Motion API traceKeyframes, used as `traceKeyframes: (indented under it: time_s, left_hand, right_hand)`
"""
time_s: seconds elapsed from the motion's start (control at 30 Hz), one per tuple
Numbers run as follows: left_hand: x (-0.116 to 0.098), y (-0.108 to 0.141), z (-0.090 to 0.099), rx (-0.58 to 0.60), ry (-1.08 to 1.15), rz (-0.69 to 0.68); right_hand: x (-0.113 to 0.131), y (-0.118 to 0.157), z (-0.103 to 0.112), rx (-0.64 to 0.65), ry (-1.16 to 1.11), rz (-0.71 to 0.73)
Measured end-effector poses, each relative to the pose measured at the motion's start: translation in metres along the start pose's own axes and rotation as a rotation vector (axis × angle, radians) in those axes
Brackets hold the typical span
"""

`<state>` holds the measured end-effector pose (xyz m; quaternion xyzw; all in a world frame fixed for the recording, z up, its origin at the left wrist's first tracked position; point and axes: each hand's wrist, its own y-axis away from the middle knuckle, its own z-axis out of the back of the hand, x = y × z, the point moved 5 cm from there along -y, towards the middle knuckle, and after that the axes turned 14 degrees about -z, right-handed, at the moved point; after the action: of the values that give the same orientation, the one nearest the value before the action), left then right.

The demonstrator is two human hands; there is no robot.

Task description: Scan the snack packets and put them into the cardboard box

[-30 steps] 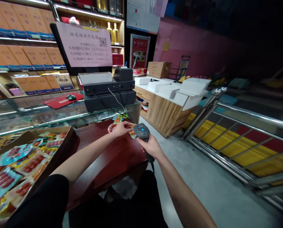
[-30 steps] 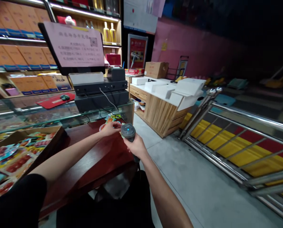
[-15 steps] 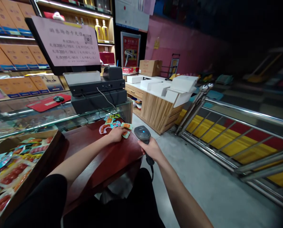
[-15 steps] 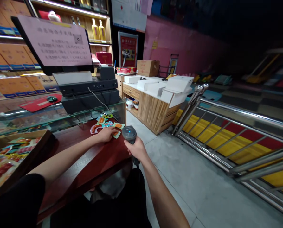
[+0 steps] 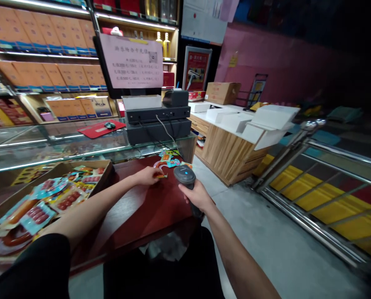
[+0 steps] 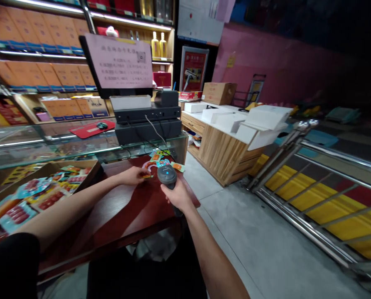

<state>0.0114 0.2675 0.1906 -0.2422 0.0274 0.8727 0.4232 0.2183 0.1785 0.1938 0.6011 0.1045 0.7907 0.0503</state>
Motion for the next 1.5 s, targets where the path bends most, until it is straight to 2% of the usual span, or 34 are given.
traceKeyframes:
  time_s: [0.17, 0.27, 0.4, 0.57, 0.83, 1.07, 1.3, 1.5]
  left_hand:
    - [0.026, 0.063, 0.053, -0.219, 0.429, 0.289]
    - [0.033, 0.101, 0.079, -0.342, 0.557, 0.418]
    - [0.026, 0.132, 0.106, -0.433, 0.637, 0.419]
    - [0.02, 0.148, 0.126, -0.618, 0.738, 0.468]
    - [0.033, 0.156, 0.13, -0.729, 0.833, 0.536]
    - [0.034, 0.155, 0.127, -0.671, 0.849, 0.515]
    - [0.042, 0.158, 0.125, -0.7, 0.819, 0.571]
    - [0.037, 0.156, 0.126, -0.681, 0.85, 0.522]
  right_hand:
    - [0.023, -0.006, -0.054, 0.102, 0.035, 0.045]
    - [0.04, -0.002, -0.085, 0.185, 0.05, 0.055]
    - [0.059, 0.005, -0.12, 0.288, 0.057, 0.074]
    - [0.07, 0.011, -0.148, 0.332, 0.046, 0.077]
    - [0.076, 0.013, -0.162, 0.337, 0.041, 0.111]
    - [0.078, 0.012, -0.164, 0.327, 0.058, 0.113]
    - [0.077, 0.013, -0.164, 0.331, 0.039, 0.095]
    - [0.077, 0.013, -0.164, 0.344, 0.043, 0.101]
